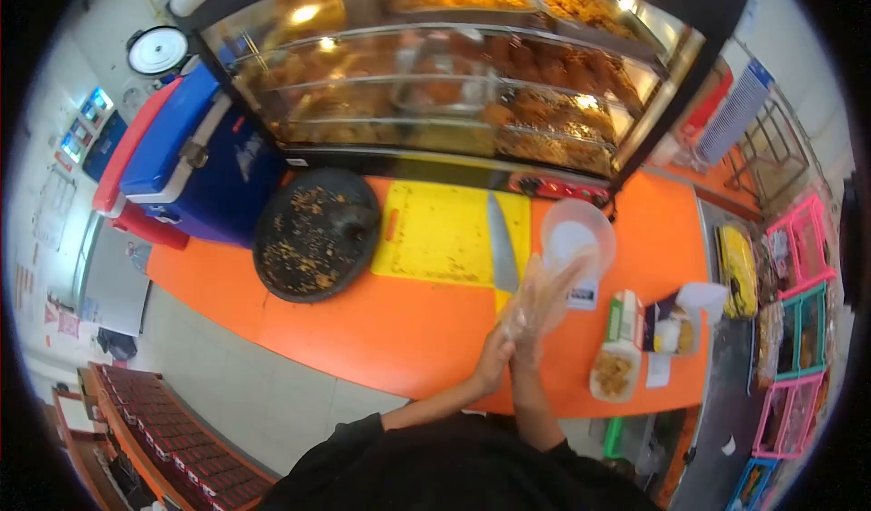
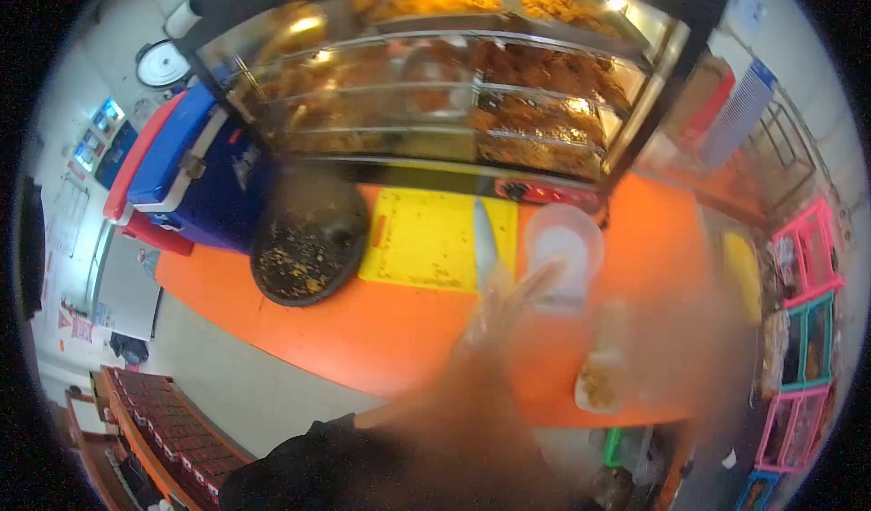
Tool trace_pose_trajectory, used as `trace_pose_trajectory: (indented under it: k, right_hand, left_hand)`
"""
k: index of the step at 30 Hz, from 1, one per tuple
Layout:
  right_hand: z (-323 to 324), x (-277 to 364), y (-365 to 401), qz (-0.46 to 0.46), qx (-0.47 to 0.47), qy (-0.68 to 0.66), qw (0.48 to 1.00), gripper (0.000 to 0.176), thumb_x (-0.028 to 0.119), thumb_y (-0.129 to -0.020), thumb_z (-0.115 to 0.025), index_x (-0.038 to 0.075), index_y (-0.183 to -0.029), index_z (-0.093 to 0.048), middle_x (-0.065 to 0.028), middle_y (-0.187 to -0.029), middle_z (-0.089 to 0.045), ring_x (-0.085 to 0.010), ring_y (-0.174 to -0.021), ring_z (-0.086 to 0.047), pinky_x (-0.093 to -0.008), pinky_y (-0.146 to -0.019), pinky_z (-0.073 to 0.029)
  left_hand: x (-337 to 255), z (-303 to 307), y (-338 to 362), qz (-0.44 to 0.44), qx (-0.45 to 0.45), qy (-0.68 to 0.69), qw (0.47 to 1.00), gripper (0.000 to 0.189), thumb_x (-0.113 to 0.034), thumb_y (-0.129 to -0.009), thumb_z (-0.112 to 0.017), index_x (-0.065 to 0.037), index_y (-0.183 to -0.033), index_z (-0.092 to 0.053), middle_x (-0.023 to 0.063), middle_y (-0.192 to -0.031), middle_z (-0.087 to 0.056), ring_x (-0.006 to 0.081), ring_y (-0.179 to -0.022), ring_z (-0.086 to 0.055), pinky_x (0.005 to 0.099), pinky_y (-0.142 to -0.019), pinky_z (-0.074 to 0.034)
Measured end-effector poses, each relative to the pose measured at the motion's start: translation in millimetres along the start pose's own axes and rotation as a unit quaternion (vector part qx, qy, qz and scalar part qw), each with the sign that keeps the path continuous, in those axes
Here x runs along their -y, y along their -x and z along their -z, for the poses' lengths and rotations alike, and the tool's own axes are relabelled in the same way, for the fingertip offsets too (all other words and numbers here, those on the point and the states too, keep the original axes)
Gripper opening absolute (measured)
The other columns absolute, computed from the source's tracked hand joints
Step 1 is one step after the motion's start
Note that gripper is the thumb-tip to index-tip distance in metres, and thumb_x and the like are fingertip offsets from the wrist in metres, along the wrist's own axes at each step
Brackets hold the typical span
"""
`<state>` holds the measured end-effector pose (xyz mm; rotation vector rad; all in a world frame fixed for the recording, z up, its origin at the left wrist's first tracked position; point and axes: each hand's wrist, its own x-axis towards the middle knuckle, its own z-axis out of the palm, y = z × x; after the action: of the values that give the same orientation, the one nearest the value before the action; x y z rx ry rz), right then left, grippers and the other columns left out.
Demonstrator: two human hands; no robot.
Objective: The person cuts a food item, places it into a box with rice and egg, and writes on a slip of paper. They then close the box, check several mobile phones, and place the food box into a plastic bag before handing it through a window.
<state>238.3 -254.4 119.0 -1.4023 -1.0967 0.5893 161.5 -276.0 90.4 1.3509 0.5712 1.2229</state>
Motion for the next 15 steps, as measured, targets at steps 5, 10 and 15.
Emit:
trace_pose_trajectory:
  k: [5, 10, 15]
  right_hand:
    - [-75, -29, 66, 0.106, 0.118, 0.271, 0.949, 0.057, 0.017, -0.082, -0.059, 0.000, -0.132, -0.036, -0.0199, -0.125, -0.045, -0.0354, -0.114, -0.045, -0.0440, -0.095, -0.037]
    - [-42, -55, 92, 0.163, 0.035, 0.493, 0.854, 0.062, 0.017, -0.080, -0.062, 0.000, -0.133, -0.034, -0.0211, -0.128, -0.043, -0.0381, -0.116, -0.044, -0.0451, -0.095, -0.037]
    - [-24, -66, 51, -0.071, 0.094, 0.469, 0.875, 0.054, 0.011, -0.079, -0.058, -0.003, -0.126, -0.037, -0.0225, -0.114, -0.047, -0.0404, -0.103, -0.048, -0.0472, -0.087, -0.040]
  left_hand:
    - [14, 94, -57, 0.156, -0.089, -0.085, 0.980, 0.072, -0.053, -0.093, -0.032, -0.003, -0.142, -0.020, 0.0179, -0.143, -0.027, 0.0268, -0.135, -0.023, 0.0353, -0.109, -0.017]
    - [57, 156, -114, 0.135, -0.110, -0.502, 0.847, 0.072, -0.051, -0.089, -0.042, -0.005, -0.142, -0.023, 0.0208, -0.136, -0.037, 0.0290, -0.129, -0.033, 0.0380, -0.108, -0.021]
    - [80, 168, -70, 0.137, 0.117, -0.686, 0.705, 0.091, -0.056, -0.072, -0.056, -0.006, -0.141, -0.025, 0.0205, -0.142, -0.030, 0.0278, -0.134, -0.026, 0.0491, -0.109, -0.016]
